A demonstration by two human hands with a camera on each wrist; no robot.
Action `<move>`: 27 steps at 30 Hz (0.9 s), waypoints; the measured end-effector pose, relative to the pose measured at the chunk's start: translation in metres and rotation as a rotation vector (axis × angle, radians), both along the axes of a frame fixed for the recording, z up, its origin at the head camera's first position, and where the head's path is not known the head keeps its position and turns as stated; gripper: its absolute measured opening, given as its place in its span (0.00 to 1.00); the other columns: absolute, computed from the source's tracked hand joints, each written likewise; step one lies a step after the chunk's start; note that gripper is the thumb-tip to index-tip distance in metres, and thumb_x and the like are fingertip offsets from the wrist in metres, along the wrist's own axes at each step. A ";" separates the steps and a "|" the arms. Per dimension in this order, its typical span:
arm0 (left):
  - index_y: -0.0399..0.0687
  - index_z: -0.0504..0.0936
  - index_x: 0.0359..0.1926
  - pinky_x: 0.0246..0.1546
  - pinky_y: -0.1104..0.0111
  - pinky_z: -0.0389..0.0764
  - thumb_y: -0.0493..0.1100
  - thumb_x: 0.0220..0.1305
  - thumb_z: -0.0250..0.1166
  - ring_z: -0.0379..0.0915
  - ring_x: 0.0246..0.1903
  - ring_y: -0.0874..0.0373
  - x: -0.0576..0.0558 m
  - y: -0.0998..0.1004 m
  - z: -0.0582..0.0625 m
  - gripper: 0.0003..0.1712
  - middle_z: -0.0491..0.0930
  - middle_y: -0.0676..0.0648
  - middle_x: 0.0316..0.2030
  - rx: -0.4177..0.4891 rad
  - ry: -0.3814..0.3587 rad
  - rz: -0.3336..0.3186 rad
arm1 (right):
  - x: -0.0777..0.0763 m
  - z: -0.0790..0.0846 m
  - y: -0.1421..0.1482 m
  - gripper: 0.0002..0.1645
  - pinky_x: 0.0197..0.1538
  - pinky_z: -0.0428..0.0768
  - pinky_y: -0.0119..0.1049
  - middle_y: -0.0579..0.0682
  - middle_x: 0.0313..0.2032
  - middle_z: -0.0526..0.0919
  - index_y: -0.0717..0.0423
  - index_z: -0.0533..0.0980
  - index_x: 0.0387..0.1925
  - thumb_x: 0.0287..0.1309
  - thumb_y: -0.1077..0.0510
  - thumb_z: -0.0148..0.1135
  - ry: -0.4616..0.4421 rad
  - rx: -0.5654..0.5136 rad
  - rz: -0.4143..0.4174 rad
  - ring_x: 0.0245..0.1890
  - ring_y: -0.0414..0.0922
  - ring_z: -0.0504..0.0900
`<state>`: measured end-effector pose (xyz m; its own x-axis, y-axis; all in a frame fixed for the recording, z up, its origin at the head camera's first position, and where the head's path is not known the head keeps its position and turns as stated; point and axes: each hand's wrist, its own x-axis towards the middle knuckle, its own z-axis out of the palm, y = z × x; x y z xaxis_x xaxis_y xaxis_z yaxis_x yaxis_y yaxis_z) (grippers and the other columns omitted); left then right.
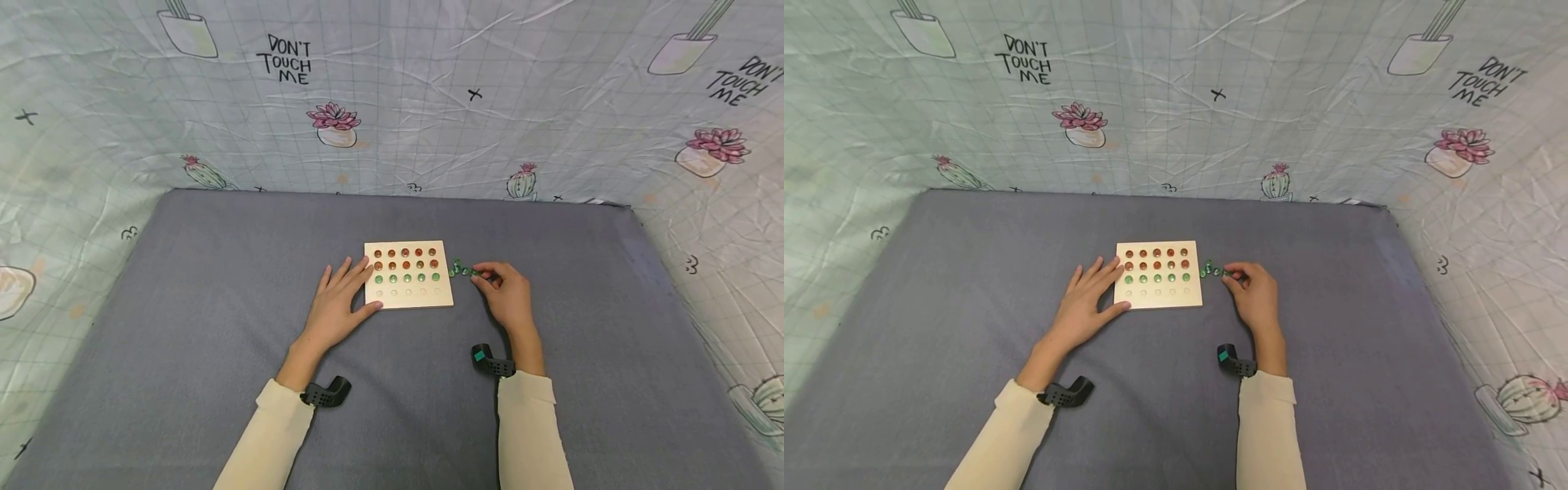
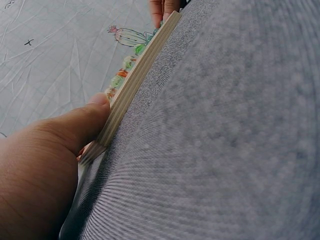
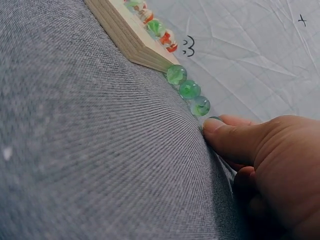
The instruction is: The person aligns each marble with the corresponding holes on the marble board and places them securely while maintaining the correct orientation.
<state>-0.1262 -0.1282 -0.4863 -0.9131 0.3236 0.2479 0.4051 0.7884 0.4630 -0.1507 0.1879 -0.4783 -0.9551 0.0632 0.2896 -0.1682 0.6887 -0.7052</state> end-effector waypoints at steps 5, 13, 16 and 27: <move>0.49 0.64 0.71 0.71 0.50 0.37 0.62 0.59 0.64 0.45 0.71 0.48 0.000 0.000 -0.001 0.43 0.58 0.49 0.70 -0.001 0.000 0.000 | 0.000 0.000 0.000 0.10 0.25 0.65 0.34 0.52 0.29 0.78 0.58 0.84 0.39 0.54 0.61 0.70 -0.005 0.007 -0.005 0.22 0.45 0.69; 0.49 0.64 0.71 0.71 0.50 0.37 0.61 0.60 0.64 0.46 0.71 0.47 0.001 0.000 -0.002 0.42 0.59 0.49 0.70 0.008 0.004 -0.006 | 0.004 0.004 -0.001 0.10 0.25 0.67 0.35 0.53 0.32 0.79 0.57 0.83 0.41 0.56 0.60 0.69 -0.015 -0.011 -0.002 0.23 0.45 0.71; 0.49 0.64 0.71 0.71 0.50 0.38 0.61 0.60 0.63 0.46 0.71 0.48 0.001 0.000 -0.002 0.42 0.59 0.49 0.70 0.010 0.006 -0.004 | 0.005 0.006 -0.003 0.11 0.26 0.68 0.36 0.53 0.34 0.80 0.57 0.83 0.42 0.56 0.60 0.68 -0.020 -0.012 -0.001 0.24 0.45 0.72; 0.49 0.64 0.70 0.71 0.50 0.38 0.61 0.61 0.63 0.46 0.71 0.48 0.001 -0.001 -0.003 0.41 0.59 0.50 0.70 0.016 0.010 -0.003 | 0.006 0.018 -0.013 0.12 0.25 0.74 0.38 0.53 0.35 0.85 0.56 0.81 0.46 0.59 0.61 0.65 -0.003 -0.039 0.039 0.23 0.45 0.80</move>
